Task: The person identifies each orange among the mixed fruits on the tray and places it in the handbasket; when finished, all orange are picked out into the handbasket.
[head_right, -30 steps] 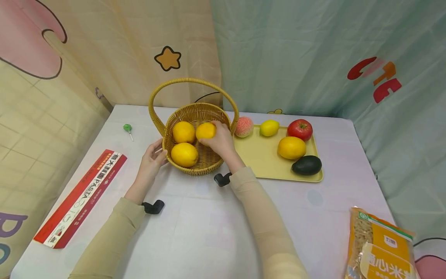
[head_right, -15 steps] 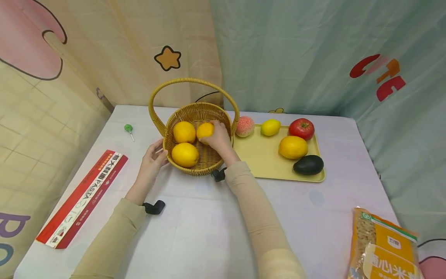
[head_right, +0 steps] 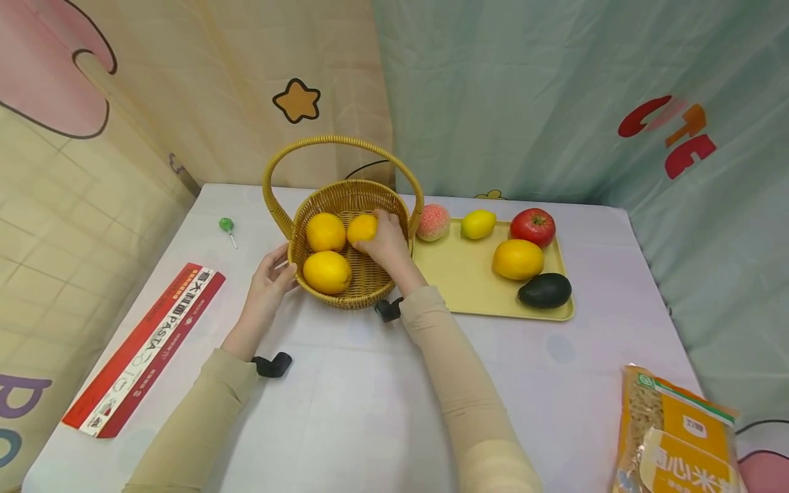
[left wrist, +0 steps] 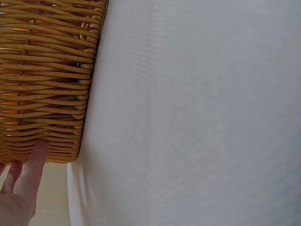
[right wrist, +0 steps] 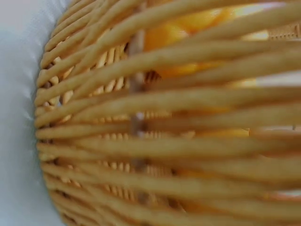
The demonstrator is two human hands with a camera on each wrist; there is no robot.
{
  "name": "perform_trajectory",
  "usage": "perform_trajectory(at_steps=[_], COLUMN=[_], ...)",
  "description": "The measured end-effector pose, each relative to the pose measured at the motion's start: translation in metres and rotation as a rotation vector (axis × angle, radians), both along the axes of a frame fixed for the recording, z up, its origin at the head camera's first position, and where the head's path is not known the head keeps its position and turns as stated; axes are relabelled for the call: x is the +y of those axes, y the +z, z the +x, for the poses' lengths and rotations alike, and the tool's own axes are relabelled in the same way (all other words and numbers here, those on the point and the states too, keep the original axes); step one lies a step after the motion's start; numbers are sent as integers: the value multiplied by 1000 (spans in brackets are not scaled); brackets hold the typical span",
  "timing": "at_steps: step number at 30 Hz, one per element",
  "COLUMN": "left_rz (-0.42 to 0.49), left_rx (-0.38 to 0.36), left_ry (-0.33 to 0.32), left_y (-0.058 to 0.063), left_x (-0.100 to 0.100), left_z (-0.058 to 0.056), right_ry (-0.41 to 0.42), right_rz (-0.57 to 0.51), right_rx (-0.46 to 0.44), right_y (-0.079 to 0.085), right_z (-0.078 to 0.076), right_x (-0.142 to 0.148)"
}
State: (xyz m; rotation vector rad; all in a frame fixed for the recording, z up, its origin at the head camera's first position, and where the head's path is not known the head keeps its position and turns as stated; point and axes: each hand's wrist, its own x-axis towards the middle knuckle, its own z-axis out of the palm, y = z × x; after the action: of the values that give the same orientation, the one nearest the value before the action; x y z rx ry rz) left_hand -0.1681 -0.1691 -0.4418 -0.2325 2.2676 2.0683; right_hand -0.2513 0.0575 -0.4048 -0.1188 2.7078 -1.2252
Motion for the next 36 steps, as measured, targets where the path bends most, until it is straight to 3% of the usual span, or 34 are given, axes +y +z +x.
perform_trajectory(at_steps=[10, 17, 25, 31, 36], left_rz=[-2, -1, -1, 0, -1], left_rx=[1, -20, -20, -18, -10], left_ry=[-1, 3, -1, 4, 5], left_y=[2, 2, 1, 0, 0], left_x=[0, 0, 1, 1, 0], left_z=[-2, -2, -1, -1, 0], right_ry=[68, 81, 30, -50, -132], right_rz=[-20, -108, -227, -221, -194], right_rx=[112, 100, 130, 126, 101], right_y=[20, 30, 21, 10, 10], right_z=[25, 51, 76, 85, 93], right_x=[24, 50, 94, 130, 155])
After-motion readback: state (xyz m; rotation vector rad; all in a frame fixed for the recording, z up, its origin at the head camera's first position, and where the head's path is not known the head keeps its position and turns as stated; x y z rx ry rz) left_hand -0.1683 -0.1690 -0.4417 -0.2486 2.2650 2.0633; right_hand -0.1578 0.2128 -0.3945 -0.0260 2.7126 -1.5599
